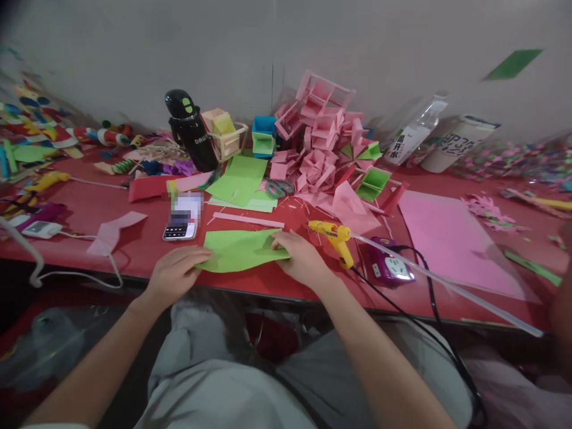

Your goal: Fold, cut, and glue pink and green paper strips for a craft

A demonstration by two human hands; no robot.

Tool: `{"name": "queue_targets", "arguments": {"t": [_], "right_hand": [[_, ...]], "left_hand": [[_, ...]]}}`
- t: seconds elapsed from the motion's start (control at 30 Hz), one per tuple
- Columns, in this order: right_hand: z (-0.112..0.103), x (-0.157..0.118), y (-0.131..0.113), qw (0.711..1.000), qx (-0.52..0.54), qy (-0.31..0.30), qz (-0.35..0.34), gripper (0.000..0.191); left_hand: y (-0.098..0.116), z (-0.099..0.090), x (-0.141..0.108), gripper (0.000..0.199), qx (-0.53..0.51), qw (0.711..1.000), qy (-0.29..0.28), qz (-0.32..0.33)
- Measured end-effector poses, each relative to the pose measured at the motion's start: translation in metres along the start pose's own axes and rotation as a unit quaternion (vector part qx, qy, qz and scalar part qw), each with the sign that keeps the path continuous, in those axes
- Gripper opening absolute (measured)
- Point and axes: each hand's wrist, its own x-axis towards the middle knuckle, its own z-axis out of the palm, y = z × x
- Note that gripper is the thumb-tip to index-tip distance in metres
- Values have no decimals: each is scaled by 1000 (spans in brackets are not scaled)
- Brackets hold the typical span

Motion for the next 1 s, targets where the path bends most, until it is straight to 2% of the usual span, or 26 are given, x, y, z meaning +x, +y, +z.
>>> {"name": "queue_targets", "arguments": {"t": [0.1, 0.3, 0.4, 0.5, 0.6, 0.7, 0.77, 0.87, 0.93, 1.0], "right_hand": [[-2, -5, 4, 998, -52, -11, 17, 32], [-4, -18, -5, 989, -116, -32, 81, 34], [-7, -22, -10, 983, -139, -52, 109, 30], [-12, -28, -14, 974, -167, -68, 135, 39], [-18, -35, -19, 977, -172, -72, 104, 57], [-22, -38, -31, 984, -147, -87, 48, 67], [-23, -38, -41, 986, -134, -100, 21, 62], [-21, -34, -51, 987, -128, -95, -21, 45], [-19, -33, -53, 989, -133, -59, -34, 42], [-17, -32, -50, 989, -146, -16, -26, 43]], "left_hand": [[4, 5, 8, 34, -3, 1000, 19, -6], [15, -1, 11, 39, -4, 997, 72, 19], [19, 2, 7, 44, -11, 999, 51, 15], [19, 8, 2, 50, -11, 1000, 2, 11], [17, 14, 1, 54, 4, 1000, -17, -1], [15, 16, 4, 55, 22, 999, -9, -33], [16, 14, 7, 55, 24, 998, 12, -50], [20, 9, 10, 58, 10, 996, 71, -57], [23, 7, 11, 59, -1, 993, 114, -44], [24, 8, 10, 61, -3, 992, 123, -34]]}}
